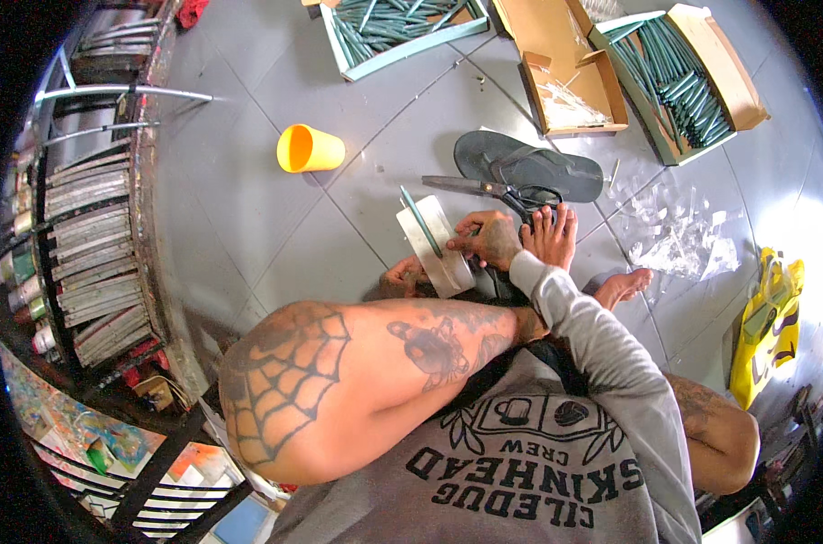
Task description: The person picks up small white components and inserts them into the ends of green plastic tubes by hand, then places the assembled items into a box while sitting on the floor.
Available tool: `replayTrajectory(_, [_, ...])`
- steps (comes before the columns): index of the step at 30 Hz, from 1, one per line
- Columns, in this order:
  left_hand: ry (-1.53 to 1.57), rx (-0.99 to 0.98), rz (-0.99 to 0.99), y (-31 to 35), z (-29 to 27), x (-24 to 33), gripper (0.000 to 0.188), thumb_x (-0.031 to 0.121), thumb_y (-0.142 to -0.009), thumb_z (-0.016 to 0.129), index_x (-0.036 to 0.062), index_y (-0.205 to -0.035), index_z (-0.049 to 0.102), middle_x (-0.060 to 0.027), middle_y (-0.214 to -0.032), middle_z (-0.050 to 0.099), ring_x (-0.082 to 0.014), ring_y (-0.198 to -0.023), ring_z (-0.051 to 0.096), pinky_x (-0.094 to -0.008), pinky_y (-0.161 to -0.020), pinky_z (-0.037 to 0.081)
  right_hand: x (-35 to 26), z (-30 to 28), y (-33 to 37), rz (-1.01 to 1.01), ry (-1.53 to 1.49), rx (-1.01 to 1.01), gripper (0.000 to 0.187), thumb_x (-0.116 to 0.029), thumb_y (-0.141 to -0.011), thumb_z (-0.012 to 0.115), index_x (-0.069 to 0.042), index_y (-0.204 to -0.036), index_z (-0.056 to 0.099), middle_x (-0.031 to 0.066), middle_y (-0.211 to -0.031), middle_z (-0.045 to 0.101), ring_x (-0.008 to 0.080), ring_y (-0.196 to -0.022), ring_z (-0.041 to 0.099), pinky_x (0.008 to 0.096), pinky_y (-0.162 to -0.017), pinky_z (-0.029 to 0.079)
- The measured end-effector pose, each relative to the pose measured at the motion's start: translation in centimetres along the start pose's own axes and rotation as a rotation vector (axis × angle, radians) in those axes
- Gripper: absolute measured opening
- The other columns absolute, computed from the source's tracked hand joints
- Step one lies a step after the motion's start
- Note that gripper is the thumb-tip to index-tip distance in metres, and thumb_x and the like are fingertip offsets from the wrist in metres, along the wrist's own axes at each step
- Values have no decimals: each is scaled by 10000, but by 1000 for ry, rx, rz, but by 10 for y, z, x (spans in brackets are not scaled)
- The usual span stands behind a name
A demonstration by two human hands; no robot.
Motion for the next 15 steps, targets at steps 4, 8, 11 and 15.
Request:
replayTrajectory(4, [-208,35,-47,40,35,57,493,458,-925,696,48,-1198,683,15,-931,682,-105,-758,595,-257,-651,500,15,1,6,-258,224,184,365,-232,-790,842,-6,-1047,717,68,-876,751,140,-675,698,312,-603,567])
replayTrajectory(8, [-212,50,-24,56,59,105,420,440,-1004,588,37,-1058,694,13,-808,627,-119,-732,548,-307,-640,439,0,-9,17,-182,36,99,420,-257,-801,843,-28,-1116,686,84,-1000,745,143,-786,691,316,-703,561])
replayTrajectory(11, [0,73,-90,66,51,106,473,437,-1003,584,-5,-1161,643,-46,-956,661,-159,-858,610,-321,-750,494,-21,4,25,-139,-356,-165,511,-278,-801,852,-61,-1199,616,95,-1067,724,143,-874,670,295,-757,542])
replayTrajectory(15, [484,-208,-43,88,89,164,608,430,-1003,574,-67,-1342,489,-142,-1223,632,-234,-1084,631,-375,-933,518,-21,6,22,-189,-670,-306,574,-273,-828,838,-96,-1274,523,61,-1089,678,139,-989,624,273,-857,499])
Point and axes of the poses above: each hand's wrist, its own y-axis away from the middle knuckle, its own z-axis out of the palm, x = y × z, the point moved 6 cm from there along -y, towards the middle knuckle
